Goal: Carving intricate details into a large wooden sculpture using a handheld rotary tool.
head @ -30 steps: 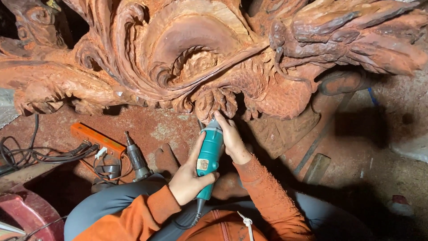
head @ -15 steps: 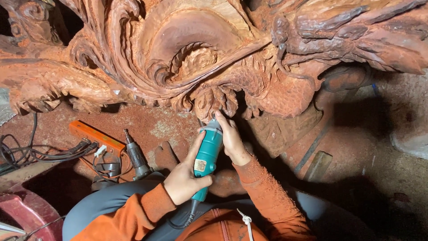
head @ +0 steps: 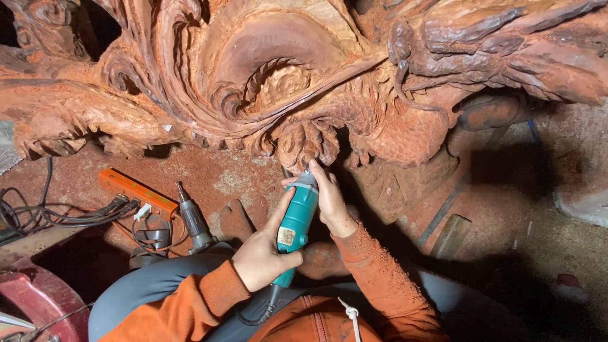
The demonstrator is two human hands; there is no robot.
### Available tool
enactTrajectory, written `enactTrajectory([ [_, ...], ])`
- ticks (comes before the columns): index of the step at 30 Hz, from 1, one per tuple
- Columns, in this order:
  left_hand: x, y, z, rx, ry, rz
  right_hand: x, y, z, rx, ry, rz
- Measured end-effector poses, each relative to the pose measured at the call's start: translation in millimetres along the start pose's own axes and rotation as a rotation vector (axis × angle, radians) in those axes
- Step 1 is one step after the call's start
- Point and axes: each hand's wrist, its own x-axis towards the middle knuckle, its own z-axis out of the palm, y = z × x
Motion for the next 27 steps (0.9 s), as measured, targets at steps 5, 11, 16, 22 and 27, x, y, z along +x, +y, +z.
enactTrajectory([
  [5, 1.5, -6.7, 1.3, 0.071, -0.006, 0.006, -3.4, 0.6, 0.5, 0.01, -0.024, 0.008],
  [11, 3.1, -19.4, 19.4, -0.109, 0.023, 0.072, -4.1, -6.0, -4.0, -0.08, -0.004, 0.053],
  [16, 3.7, -13.7, 29.6, -0.324, -0.007, 0.105, -3.5, -15.1, -5.6, -0.165, 0.004, 0.089],
  [22, 5.4, -9.7, 41.0, -0.364, 0.008, 0.14, -6.1, -26.0, -9.2, -0.222, -0.009, 0.124],
  [27, 4.8, -7.1, 47.8, -0.38, 0.019, 0.128, -4.8, -23.0, -16.0, -0.18, -0.043, 0.096],
])
